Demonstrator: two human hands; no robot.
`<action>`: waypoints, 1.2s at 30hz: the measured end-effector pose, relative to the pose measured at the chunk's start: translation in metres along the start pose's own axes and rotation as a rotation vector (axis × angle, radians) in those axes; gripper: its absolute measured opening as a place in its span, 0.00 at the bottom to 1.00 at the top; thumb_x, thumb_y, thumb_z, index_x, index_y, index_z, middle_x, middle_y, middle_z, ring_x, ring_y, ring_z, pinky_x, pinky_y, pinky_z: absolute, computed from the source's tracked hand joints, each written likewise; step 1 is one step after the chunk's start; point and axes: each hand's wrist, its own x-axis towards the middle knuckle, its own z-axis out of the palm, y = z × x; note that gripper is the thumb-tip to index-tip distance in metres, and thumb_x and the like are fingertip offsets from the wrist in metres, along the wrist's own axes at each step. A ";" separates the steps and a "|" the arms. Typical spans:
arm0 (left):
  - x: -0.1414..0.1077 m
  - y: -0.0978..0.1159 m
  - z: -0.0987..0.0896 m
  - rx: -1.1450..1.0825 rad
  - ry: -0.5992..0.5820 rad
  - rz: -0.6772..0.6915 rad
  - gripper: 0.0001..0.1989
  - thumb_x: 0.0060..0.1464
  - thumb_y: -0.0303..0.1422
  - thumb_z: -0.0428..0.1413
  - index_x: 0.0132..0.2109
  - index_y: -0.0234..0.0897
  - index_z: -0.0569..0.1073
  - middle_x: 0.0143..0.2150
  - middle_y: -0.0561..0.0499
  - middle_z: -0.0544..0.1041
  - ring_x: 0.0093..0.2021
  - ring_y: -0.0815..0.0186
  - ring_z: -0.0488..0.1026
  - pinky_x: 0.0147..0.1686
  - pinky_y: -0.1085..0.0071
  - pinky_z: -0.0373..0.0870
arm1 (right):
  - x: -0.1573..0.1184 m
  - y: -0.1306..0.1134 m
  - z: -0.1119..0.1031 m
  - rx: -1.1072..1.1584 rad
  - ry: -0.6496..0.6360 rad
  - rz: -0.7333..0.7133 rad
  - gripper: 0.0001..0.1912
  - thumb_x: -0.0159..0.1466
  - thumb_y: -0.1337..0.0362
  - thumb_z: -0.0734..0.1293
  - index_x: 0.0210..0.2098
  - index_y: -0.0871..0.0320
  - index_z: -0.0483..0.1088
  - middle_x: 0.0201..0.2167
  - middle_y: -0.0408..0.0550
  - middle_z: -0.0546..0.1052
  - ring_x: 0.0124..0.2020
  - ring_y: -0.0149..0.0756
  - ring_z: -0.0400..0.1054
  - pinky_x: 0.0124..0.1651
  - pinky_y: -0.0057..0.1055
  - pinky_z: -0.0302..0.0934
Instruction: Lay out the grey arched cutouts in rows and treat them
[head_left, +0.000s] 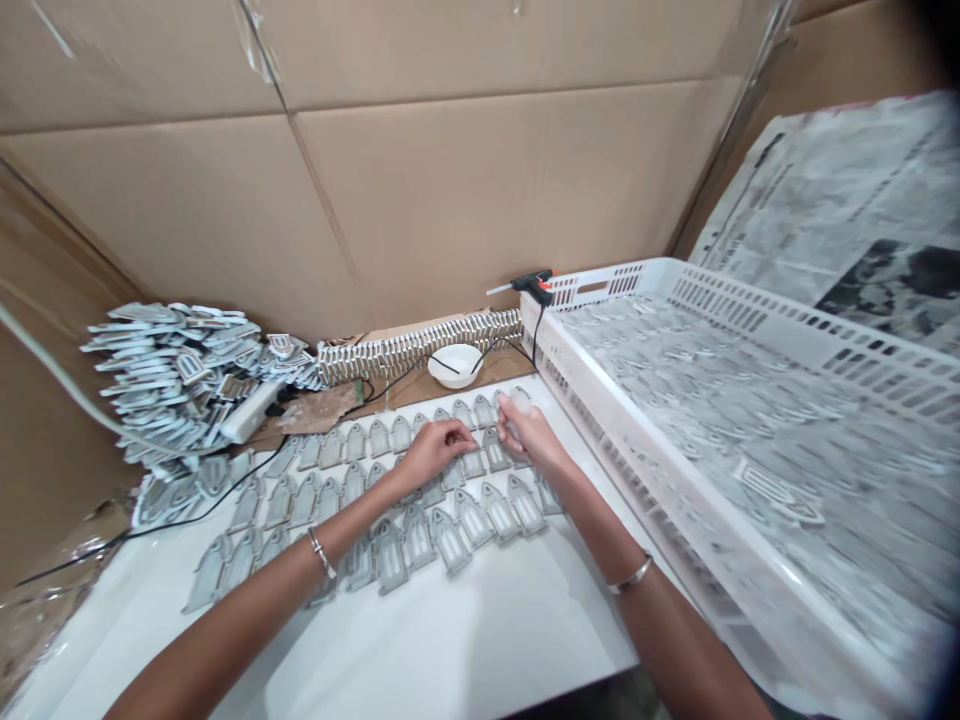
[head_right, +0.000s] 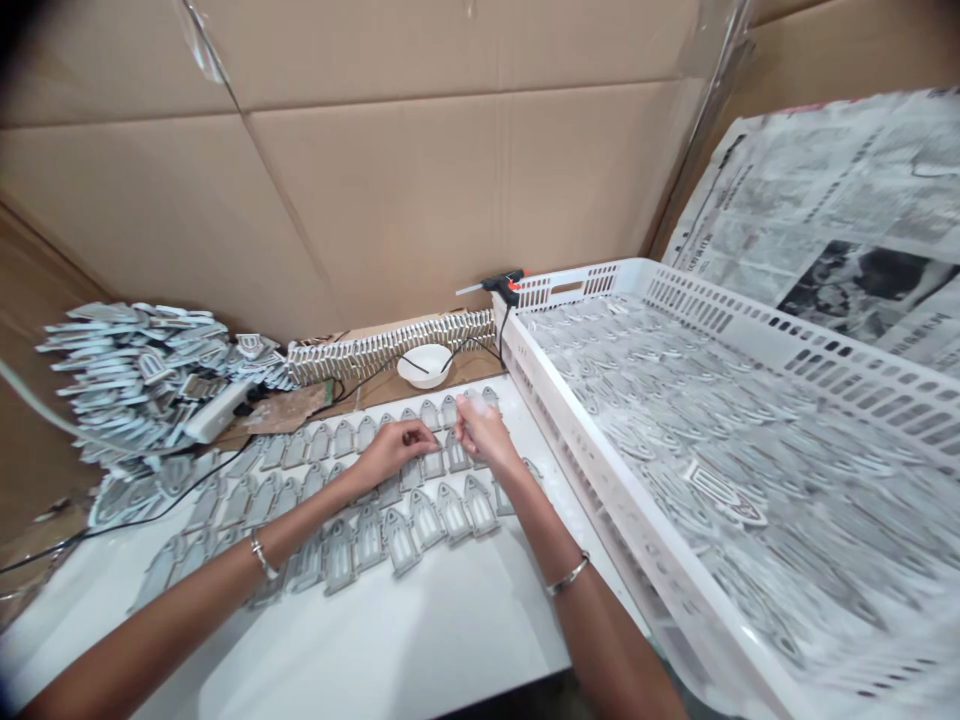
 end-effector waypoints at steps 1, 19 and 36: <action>0.000 0.001 0.000 0.004 0.000 -0.001 0.13 0.54 0.42 0.60 0.33 0.35 0.79 0.29 0.49 0.79 0.30 0.65 0.70 0.33 0.71 0.63 | 0.000 0.000 0.000 0.005 0.000 0.001 0.22 0.59 0.43 0.64 0.25 0.56 0.60 0.13 0.37 0.66 0.10 0.21 0.48 0.13 0.21 0.38; 0.020 0.026 -0.013 -0.163 0.206 -0.013 0.14 0.57 0.42 0.57 0.43 0.35 0.76 0.36 0.50 0.77 0.35 0.65 0.71 0.35 0.72 0.64 | -0.002 0.006 0.000 -0.232 -0.065 -0.037 0.21 0.62 0.48 0.64 0.22 0.56 0.66 0.12 0.40 0.67 0.12 0.25 0.51 0.15 0.22 0.44; 0.030 0.041 -0.014 -0.398 0.105 -0.018 0.14 0.47 0.39 0.65 0.34 0.30 0.78 0.28 0.49 0.78 0.27 0.68 0.71 0.30 0.73 0.65 | -0.013 -0.003 0.000 -0.150 -0.351 0.001 0.12 0.63 0.57 0.64 0.40 0.57 0.72 0.26 0.43 0.75 0.16 0.24 0.52 0.17 0.24 0.44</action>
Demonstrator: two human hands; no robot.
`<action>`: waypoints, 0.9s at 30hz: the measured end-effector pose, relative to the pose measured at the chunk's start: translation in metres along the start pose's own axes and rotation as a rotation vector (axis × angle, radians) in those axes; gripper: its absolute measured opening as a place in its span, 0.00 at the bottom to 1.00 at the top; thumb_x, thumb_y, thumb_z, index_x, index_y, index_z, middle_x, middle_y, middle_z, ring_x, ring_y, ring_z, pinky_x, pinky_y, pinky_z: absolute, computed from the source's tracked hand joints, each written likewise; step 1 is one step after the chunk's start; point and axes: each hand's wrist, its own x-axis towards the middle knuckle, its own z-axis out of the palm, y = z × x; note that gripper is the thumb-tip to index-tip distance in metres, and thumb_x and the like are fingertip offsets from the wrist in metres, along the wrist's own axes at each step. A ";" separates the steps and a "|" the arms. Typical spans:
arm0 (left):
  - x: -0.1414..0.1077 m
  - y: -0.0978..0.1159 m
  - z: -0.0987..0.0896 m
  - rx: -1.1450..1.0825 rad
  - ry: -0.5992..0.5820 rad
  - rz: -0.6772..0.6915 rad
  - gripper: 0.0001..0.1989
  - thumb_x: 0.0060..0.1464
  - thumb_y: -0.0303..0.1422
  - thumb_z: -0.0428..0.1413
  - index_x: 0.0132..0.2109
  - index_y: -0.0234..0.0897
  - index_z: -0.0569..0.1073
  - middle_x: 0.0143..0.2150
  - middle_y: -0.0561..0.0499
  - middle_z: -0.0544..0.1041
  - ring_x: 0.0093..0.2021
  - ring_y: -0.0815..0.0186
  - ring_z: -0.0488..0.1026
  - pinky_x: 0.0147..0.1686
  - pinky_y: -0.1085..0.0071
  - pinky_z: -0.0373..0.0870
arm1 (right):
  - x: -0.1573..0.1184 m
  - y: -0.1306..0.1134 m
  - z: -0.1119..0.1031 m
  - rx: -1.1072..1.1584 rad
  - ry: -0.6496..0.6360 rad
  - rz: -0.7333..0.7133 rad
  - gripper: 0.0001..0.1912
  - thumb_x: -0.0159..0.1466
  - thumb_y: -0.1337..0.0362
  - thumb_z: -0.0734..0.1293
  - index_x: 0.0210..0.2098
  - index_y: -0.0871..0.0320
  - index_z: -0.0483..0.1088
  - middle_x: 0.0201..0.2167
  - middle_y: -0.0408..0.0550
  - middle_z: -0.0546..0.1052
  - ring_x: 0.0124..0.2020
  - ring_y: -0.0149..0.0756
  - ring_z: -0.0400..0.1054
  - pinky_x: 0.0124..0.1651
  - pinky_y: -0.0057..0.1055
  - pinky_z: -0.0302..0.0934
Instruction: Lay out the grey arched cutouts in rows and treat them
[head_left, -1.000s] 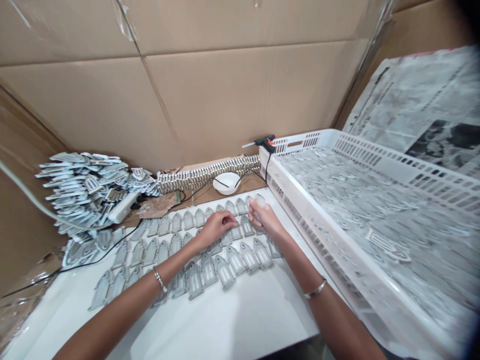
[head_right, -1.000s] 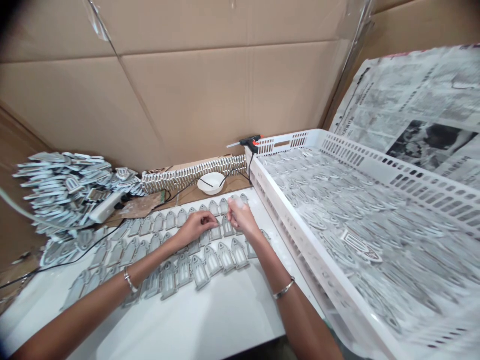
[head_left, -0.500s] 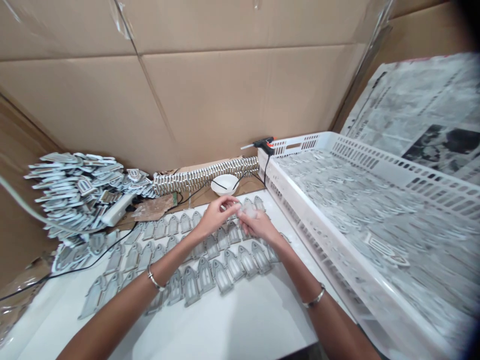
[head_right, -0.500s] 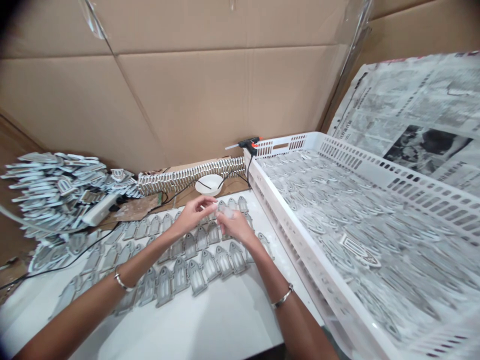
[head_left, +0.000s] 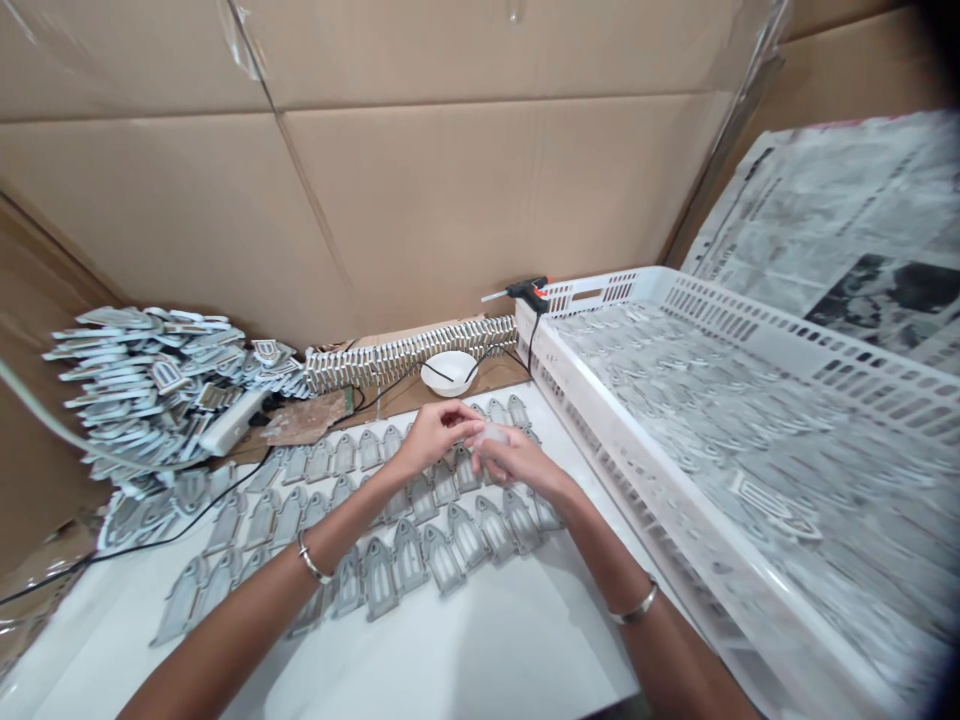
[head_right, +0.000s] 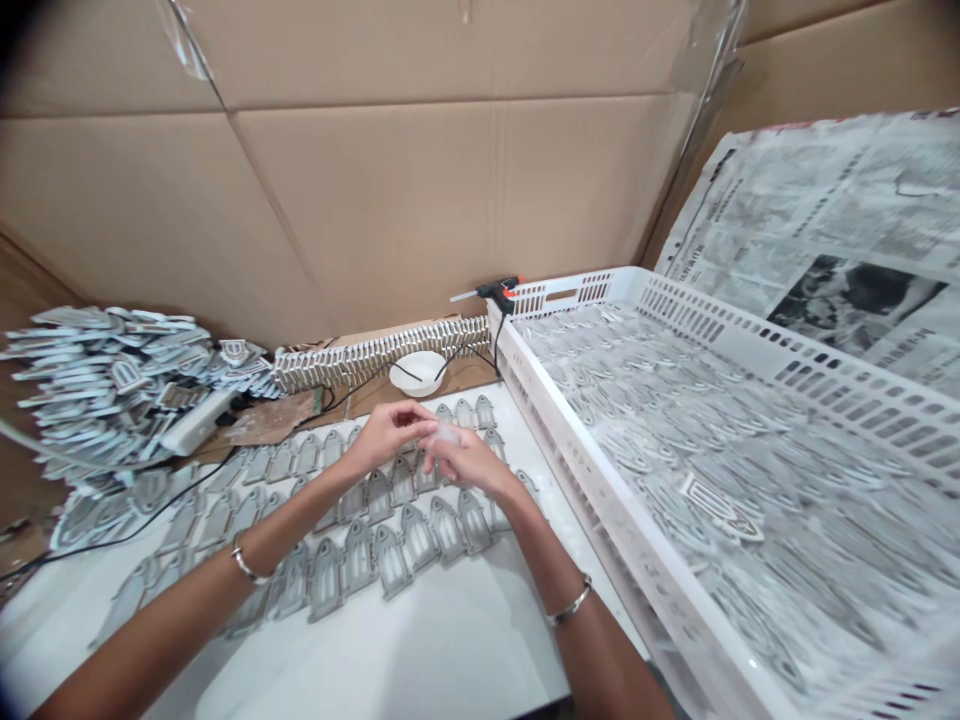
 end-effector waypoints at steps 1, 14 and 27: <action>0.000 -0.001 -0.001 -0.035 0.007 -0.022 0.15 0.45 0.40 0.66 0.33 0.31 0.78 0.28 0.49 0.79 0.27 0.68 0.71 0.30 0.73 0.66 | 0.000 0.000 0.001 0.009 0.002 -0.006 0.13 0.63 0.56 0.64 0.41 0.57 0.72 0.26 0.44 0.74 0.16 0.24 0.52 0.17 0.24 0.44; 0.004 -0.005 -0.011 -0.099 0.137 -0.068 0.19 0.39 0.44 0.68 0.31 0.32 0.79 0.28 0.49 0.80 0.29 0.66 0.73 0.34 0.71 0.69 | 0.002 0.002 -0.001 -0.016 0.065 -0.070 0.20 0.63 0.49 0.64 0.44 0.58 0.73 0.27 0.45 0.75 0.15 0.23 0.51 0.17 0.23 0.44; 0.012 -0.035 -0.009 0.040 -0.008 -0.089 0.17 0.43 0.43 0.66 0.31 0.32 0.79 0.26 0.50 0.78 0.26 0.69 0.70 0.28 0.74 0.64 | 0.006 0.000 -0.017 0.119 0.461 -0.121 0.19 0.59 0.50 0.66 0.41 0.58 0.71 0.24 0.42 0.73 0.14 0.23 0.49 0.16 0.24 0.40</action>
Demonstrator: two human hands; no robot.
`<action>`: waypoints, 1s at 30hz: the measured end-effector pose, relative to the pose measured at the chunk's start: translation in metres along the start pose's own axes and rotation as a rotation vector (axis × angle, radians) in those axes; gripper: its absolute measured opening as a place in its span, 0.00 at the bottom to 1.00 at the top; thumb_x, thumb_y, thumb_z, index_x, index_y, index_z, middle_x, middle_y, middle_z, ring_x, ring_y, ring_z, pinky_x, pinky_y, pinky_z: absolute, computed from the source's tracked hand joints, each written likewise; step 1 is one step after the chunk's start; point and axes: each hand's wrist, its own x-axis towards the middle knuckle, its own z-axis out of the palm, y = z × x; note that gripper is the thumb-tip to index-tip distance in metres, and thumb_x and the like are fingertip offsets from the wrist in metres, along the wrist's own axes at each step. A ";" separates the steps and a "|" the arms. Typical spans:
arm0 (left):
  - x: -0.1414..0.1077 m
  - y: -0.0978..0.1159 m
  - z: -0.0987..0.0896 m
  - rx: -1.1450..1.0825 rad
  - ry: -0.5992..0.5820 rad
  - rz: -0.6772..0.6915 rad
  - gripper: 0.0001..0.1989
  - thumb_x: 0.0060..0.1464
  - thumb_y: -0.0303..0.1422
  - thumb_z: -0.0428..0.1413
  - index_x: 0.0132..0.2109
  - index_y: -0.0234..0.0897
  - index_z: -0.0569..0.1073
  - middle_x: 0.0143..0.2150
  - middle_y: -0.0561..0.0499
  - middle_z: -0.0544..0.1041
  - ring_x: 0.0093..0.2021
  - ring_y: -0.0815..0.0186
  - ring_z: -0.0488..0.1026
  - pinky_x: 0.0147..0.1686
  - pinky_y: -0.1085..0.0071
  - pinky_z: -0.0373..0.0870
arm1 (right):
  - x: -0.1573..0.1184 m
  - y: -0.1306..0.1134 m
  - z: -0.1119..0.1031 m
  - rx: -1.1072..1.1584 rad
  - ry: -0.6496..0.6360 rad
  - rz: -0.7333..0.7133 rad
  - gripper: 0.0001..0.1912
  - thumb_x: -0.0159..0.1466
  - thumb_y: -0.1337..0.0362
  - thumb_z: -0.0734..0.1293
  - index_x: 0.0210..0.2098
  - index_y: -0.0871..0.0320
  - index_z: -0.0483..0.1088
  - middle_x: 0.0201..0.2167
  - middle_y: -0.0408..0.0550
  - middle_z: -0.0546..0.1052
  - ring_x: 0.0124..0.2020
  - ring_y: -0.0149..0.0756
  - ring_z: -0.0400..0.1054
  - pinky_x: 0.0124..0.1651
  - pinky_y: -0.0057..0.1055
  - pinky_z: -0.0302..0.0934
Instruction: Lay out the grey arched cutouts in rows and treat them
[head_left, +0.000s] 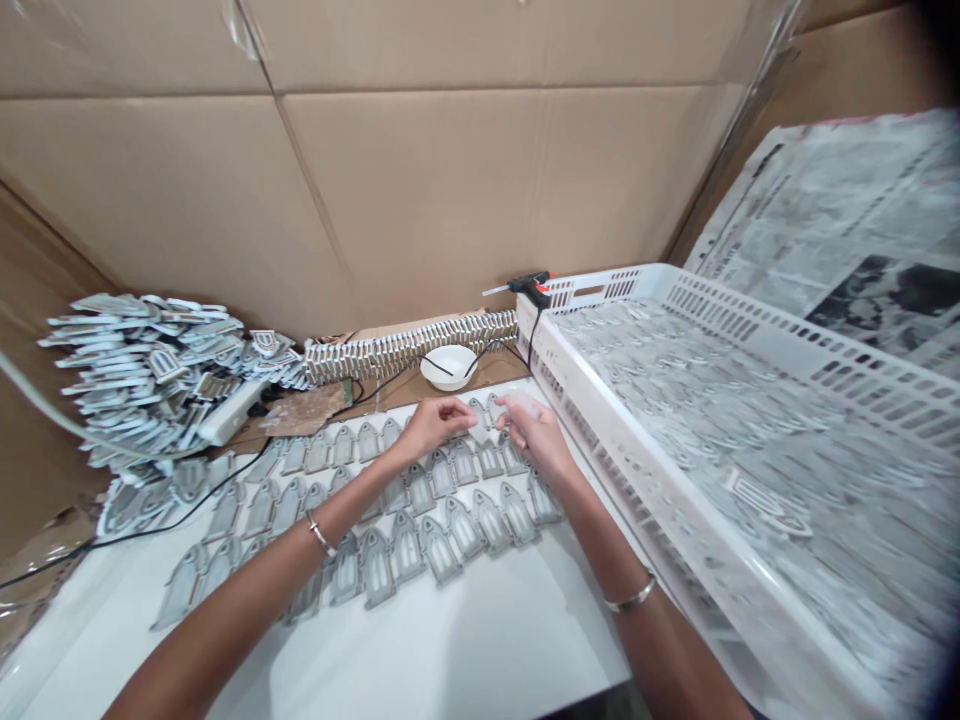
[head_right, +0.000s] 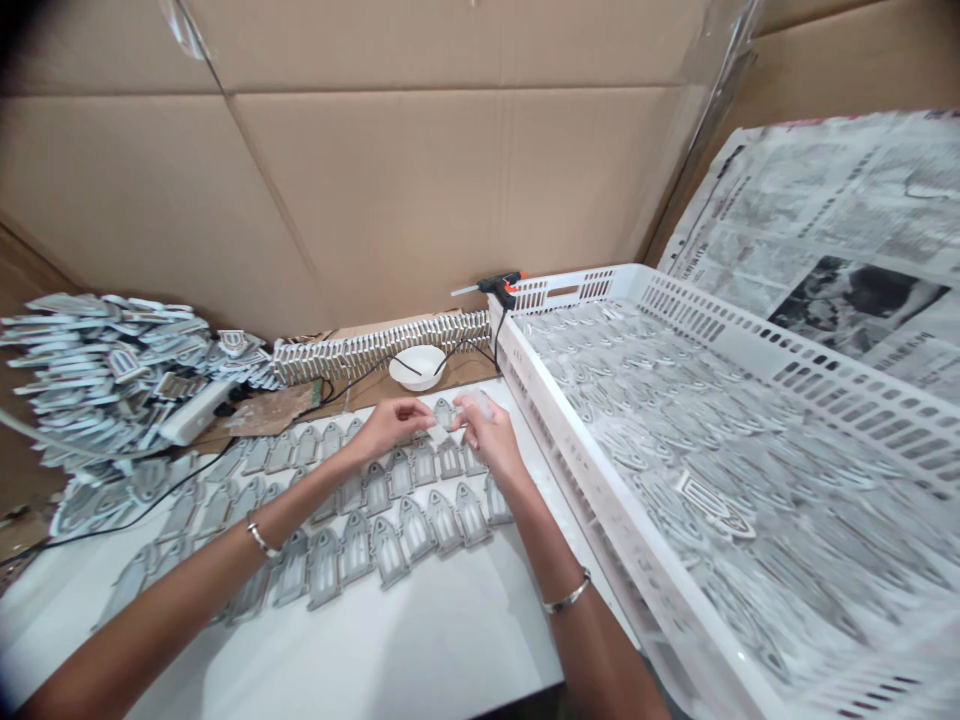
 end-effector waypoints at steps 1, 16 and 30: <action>-0.001 -0.004 0.005 0.019 -0.044 -0.001 0.16 0.43 0.42 0.66 0.31 0.31 0.78 0.26 0.51 0.78 0.26 0.68 0.70 0.28 0.74 0.63 | 0.001 0.000 -0.001 0.010 0.015 0.001 0.19 0.59 0.50 0.66 0.41 0.58 0.71 0.23 0.41 0.73 0.13 0.23 0.49 0.15 0.24 0.39; -0.003 -0.007 0.023 0.226 -0.254 0.146 0.12 0.52 0.40 0.63 0.32 0.33 0.79 0.27 0.51 0.79 0.28 0.67 0.71 0.32 0.73 0.64 | -0.001 -0.003 -0.001 0.005 0.021 0.017 0.21 0.58 0.49 0.66 0.42 0.59 0.69 0.24 0.41 0.73 0.14 0.21 0.48 0.15 0.23 0.40; -0.003 -0.012 0.027 0.449 -0.262 0.333 0.07 0.58 0.34 0.58 0.34 0.35 0.78 0.32 0.49 0.78 0.34 0.64 0.72 0.38 0.72 0.64 | 0.001 -0.001 -0.002 0.004 0.014 0.027 0.22 0.58 0.48 0.66 0.41 0.60 0.70 0.23 0.41 0.72 0.13 0.22 0.47 0.14 0.24 0.40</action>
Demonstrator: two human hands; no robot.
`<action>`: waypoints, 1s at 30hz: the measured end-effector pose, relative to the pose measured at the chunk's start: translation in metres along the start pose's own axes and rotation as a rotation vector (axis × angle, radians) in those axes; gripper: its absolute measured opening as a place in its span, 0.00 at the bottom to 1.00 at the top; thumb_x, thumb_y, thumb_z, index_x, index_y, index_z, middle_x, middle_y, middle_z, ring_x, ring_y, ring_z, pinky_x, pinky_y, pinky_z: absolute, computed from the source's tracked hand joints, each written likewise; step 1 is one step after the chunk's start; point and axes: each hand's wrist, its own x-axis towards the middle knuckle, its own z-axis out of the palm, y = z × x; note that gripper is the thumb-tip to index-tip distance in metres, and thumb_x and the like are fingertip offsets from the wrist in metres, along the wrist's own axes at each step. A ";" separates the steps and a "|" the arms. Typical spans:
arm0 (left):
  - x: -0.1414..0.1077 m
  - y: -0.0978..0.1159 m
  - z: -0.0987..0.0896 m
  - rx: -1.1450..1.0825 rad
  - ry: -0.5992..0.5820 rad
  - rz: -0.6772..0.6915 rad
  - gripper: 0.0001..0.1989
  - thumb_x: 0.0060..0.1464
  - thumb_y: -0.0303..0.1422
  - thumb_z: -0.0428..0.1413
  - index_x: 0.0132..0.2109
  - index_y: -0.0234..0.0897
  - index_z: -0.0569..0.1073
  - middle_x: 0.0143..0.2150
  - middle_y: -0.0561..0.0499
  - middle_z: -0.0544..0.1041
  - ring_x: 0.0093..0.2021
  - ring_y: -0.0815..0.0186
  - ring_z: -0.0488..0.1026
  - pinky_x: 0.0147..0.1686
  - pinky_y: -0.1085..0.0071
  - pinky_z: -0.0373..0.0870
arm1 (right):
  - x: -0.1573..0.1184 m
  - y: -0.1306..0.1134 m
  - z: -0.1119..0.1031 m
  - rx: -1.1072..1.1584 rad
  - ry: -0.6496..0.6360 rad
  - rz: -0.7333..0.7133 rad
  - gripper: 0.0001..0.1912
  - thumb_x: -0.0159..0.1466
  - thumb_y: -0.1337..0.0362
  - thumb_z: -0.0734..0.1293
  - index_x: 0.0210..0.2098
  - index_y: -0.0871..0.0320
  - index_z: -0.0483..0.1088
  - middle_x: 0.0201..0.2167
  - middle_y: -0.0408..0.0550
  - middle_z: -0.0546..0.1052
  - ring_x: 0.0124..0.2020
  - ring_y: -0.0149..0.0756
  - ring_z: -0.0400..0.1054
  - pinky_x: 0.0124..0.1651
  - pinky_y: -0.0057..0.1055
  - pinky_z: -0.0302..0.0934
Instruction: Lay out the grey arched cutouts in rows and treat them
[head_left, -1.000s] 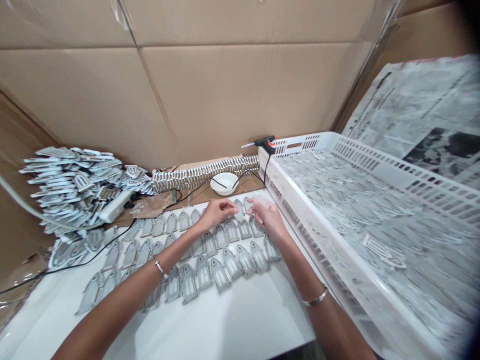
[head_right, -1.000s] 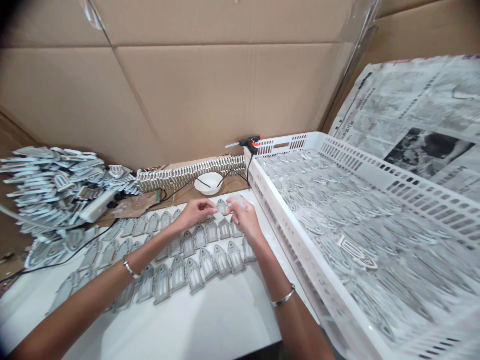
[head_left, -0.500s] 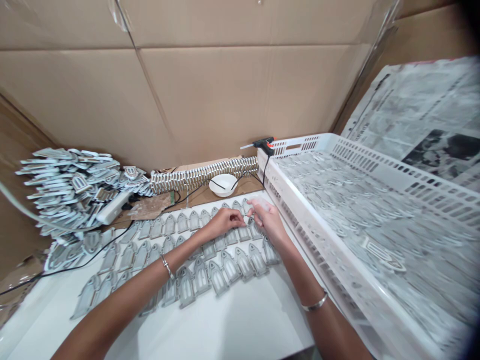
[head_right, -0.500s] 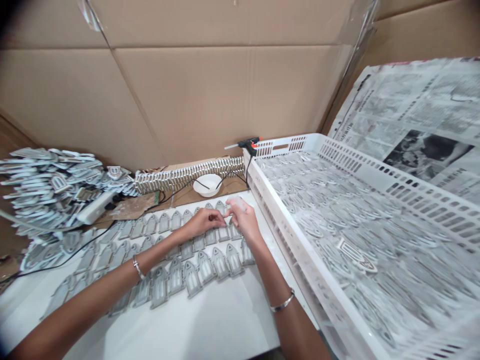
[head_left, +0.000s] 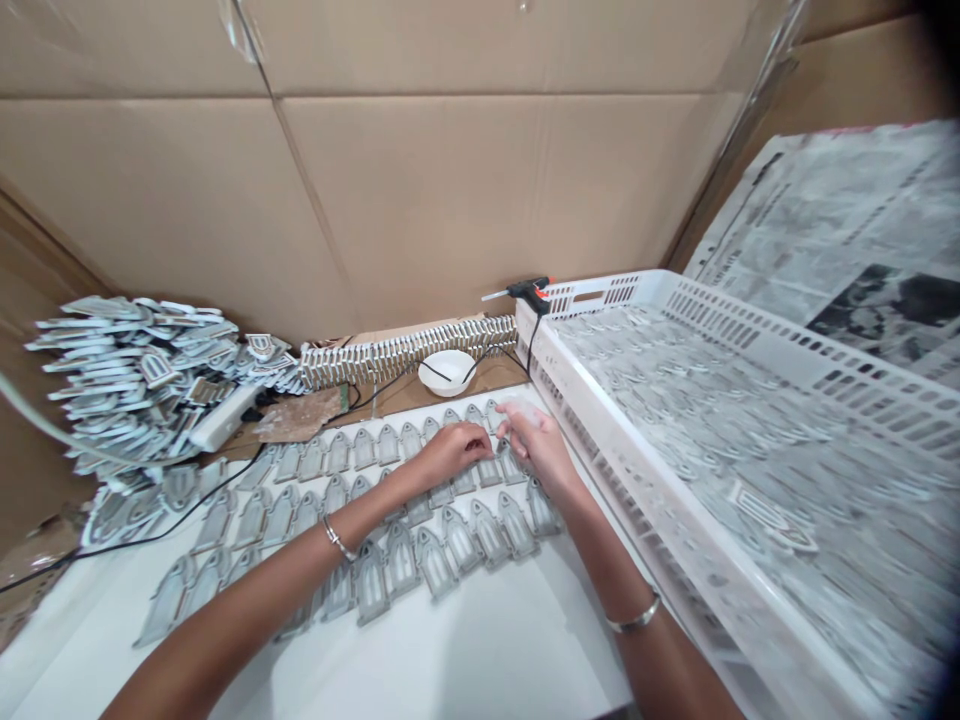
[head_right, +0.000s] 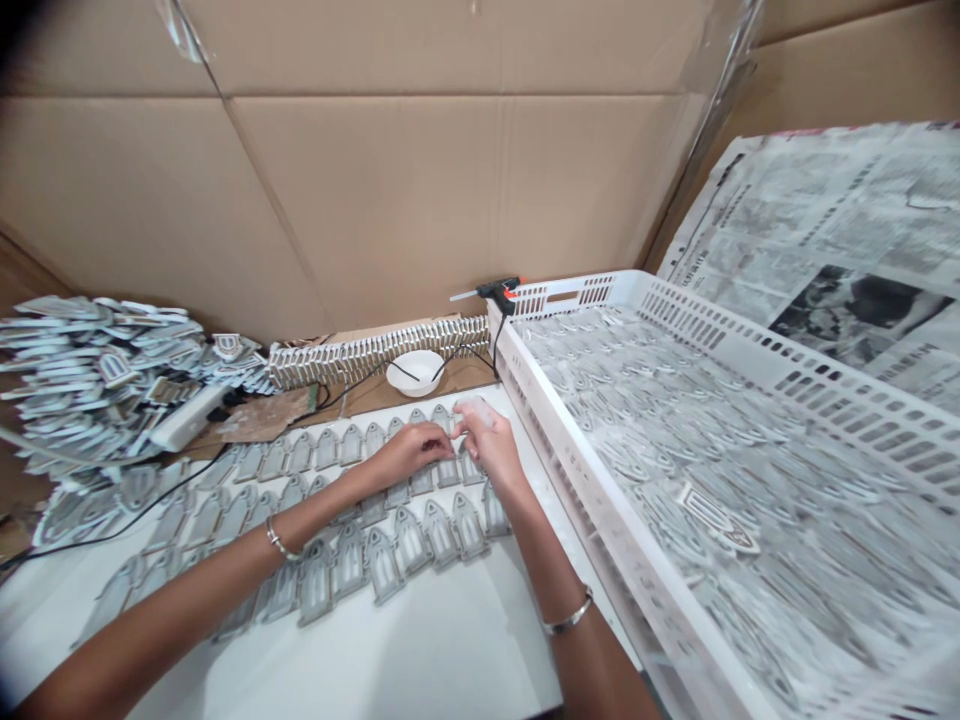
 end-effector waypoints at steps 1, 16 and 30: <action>-0.001 0.000 0.001 0.020 0.003 0.005 0.07 0.59 0.34 0.58 0.35 0.36 0.78 0.32 0.49 0.77 0.35 0.64 0.72 0.39 0.72 0.64 | 0.000 0.000 0.000 -0.002 -0.001 -0.001 0.22 0.58 0.48 0.66 0.41 0.60 0.70 0.23 0.41 0.73 0.13 0.22 0.47 0.15 0.24 0.40; 0.009 0.023 -0.023 -0.548 0.291 -0.242 0.17 0.55 0.43 0.58 0.44 0.34 0.76 0.36 0.48 0.79 0.36 0.64 0.73 0.37 0.72 0.67 | -0.006 -0.006 0.003 -0.155 -0.110 0.019 0.17 0.60 0.51 0.66 0.38 0.59 0.74 0.22 0.43 0.75 0.13 0.24 0.50 0.16 0.24 0.41; -0.005 0.029 -0.011 -0.683 0.167 -0.301 0.21 0.43 0.44 0.68 0.35 0.33 0.72 0.30 0.49 0.78 0.30 0.66 0.76 0.35 0.71 0.71 | -0.007 -0.004 0.003 -0.078 -0.108 0.000 0.21 0.61 0.48 0.66 0.41 0.59 0.74 0.24 0.43 0.75 0.14 0.23 0.49 0.17 0.24 0.39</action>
